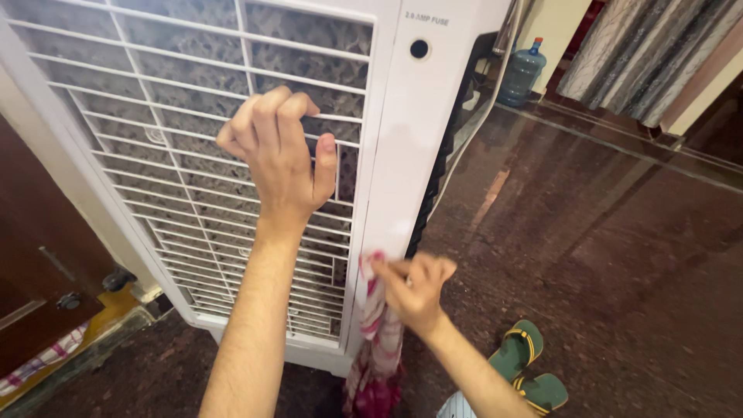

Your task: The person cleans the exterior and edges of a white air cooler using a patterned cloth, wiping the sides and various parts of the plastic frame.

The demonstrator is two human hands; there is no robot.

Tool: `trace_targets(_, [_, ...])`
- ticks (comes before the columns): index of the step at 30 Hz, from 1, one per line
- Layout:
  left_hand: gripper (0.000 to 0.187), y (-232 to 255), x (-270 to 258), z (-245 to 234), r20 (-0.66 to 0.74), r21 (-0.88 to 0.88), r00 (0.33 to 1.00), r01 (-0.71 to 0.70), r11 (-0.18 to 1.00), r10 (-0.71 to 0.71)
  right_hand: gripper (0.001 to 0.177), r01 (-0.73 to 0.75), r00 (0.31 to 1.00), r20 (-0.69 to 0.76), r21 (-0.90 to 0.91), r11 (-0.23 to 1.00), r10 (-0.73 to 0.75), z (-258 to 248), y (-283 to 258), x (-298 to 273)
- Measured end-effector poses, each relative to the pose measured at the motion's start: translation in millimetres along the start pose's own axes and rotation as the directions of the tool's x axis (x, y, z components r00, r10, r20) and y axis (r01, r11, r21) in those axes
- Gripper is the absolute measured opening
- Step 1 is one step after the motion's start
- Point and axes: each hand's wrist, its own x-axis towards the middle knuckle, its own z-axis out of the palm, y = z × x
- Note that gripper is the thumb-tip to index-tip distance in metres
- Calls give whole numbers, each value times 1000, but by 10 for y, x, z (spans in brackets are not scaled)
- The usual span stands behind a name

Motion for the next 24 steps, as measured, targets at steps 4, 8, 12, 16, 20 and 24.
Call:
trace_targets(4, [41,5,-3,-5,10,15,1000,5,1000,-5,28,-130,981,-144,-10,991,127,19,74,497])
trace_targets(8, [40,-21,-12,8,13,30,1000,-15,999,14,31,-245,959,-136,42,969,249,13,31,434])
trace_targets(12, [40,-48,-20,30,10,28,1000,-25,999,24,29,-332,940,-34,138,933,340,13,-114,-80])
trace_targets(16, [39,-50,-35,39,7,39,1000,-26,999,26,27,-339,933,-74,149,929,352,73,-204,-204])
trace_targets(20, [40,-56,-33,54,1,43,1000,-25,999,25,25,-337,911,-193,166,927,366,174,-73,184])
trace_targets(24, [40,-74,-47,73,-9,53,999,-33,998,33,22,-376,907,-122,202,904,404,118,-161,263])
